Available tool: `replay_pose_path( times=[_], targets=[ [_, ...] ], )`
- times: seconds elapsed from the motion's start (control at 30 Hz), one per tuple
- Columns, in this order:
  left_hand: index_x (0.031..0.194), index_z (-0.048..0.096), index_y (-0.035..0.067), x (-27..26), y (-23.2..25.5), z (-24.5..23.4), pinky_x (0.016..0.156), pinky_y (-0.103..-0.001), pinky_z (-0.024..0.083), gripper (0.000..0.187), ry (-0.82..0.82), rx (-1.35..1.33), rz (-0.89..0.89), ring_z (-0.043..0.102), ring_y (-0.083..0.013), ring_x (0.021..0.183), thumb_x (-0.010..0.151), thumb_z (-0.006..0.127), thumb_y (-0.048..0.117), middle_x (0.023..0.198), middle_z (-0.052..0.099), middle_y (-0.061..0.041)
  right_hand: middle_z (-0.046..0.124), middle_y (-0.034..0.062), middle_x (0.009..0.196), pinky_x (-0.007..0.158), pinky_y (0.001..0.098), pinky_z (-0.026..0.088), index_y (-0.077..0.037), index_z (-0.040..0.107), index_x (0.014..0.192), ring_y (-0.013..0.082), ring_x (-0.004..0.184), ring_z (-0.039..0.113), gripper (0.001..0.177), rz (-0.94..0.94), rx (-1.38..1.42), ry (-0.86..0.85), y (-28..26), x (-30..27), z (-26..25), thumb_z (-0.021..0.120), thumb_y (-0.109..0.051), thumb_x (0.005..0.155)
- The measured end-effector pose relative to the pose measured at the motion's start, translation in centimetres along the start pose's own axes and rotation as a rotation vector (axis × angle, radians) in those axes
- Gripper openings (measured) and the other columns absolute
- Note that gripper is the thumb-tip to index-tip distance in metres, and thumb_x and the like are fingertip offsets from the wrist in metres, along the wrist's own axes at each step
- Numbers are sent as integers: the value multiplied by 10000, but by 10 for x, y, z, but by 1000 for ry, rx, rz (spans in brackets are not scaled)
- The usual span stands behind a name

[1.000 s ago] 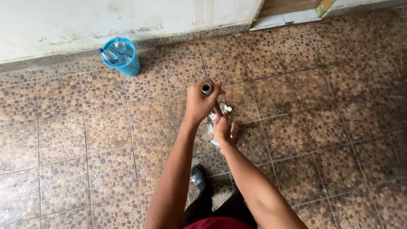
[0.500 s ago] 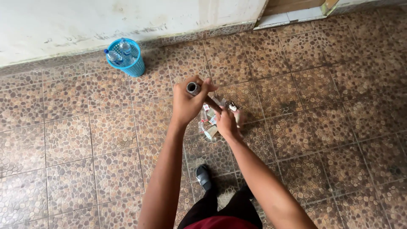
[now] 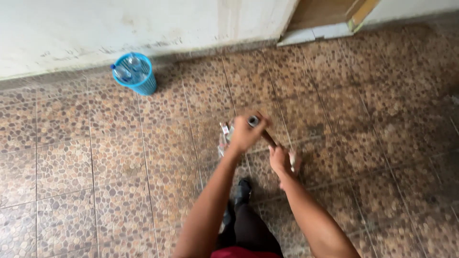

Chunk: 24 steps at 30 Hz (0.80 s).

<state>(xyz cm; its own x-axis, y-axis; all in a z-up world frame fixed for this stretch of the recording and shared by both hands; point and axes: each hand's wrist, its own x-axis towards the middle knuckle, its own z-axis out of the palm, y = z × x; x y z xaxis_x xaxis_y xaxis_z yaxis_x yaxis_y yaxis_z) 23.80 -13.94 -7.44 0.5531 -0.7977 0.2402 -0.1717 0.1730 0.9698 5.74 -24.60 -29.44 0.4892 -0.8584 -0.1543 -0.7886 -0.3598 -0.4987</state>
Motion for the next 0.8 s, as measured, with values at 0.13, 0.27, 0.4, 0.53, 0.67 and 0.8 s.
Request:
replay_pose_path(
  times=[0.13, 0.27, 0.4, 0.53, 0.67, 0.8],
  targets=[
    [846, 700, 27, 6, 6, 24, 650, -308, 585, 164, 50, 88, 111, 764, -156, 732, 930, 733, 163, 814, 784, -88, 710, 253, 934, 746, 563, 540, -35, 676, 1112, 463, 888, 683, 371, 5, 48, 37, 6, 1, -9, 618, -384, 999],
    [806, 720, 27, 19, 13, 27, 579, -307, 541, 236, 45, 173, -2, 717, -146, 623, 934, 752, 224, 721, 750, -101, 720, 243, 949, 772, 586, 521, -66, 679, 1039, 473, 925, 676, 403, 73, -85, -7, 5, 11, -12, 606, -458, 980],
    [800, 724, 24, 36, 6, 30, 578, -296, 544, 268, 12, 126, -15, 714, -115, 635, 952, 731, 244, 742, 761, -84, 707, 267, 899, 751, 581, 523, -33, 671, 996, 500, 881, 661, 414, -69, -11, 126, 34, 35, 18, 630, -443, 962],
    [819, 727, 15, 63, 3, 29, 587, -296, 551, 288, 32, 86, -41, 723, -102, 662, 957, 730, 268, 714, 747, -87, 698, 264, 854, 719, 582, 521, -21, 661, 966, 498, 835, 662, 408, -115, 40, 140, 19, 53, 17, 630, -428, 951],
    [789, 741, 21, 97, 26, 12, 590, -307, 559, 358, 11, 222, -220, 717, -126, 613, 954, 747, 338, 697, 753, -89, 696, 264, 831, 714, 564, 533, -10, 668, 912, 479, 803, 684, 426, -60, 88, 144, -13, 77, 32, 630, -430, 966],
    [764, 745, 22, 124, 25, -3, 588, -332, 582, 337, 55, 324, -158, 736, -132, 592, 929, 752, 315, 674, 753, -95, 698, 276, 839, 723, 570, 530, -4, 679, 902, 493, 817, 678, 437, -49, 130, 197, -60, 94, 35, 633, -431, 984]
  ],
)
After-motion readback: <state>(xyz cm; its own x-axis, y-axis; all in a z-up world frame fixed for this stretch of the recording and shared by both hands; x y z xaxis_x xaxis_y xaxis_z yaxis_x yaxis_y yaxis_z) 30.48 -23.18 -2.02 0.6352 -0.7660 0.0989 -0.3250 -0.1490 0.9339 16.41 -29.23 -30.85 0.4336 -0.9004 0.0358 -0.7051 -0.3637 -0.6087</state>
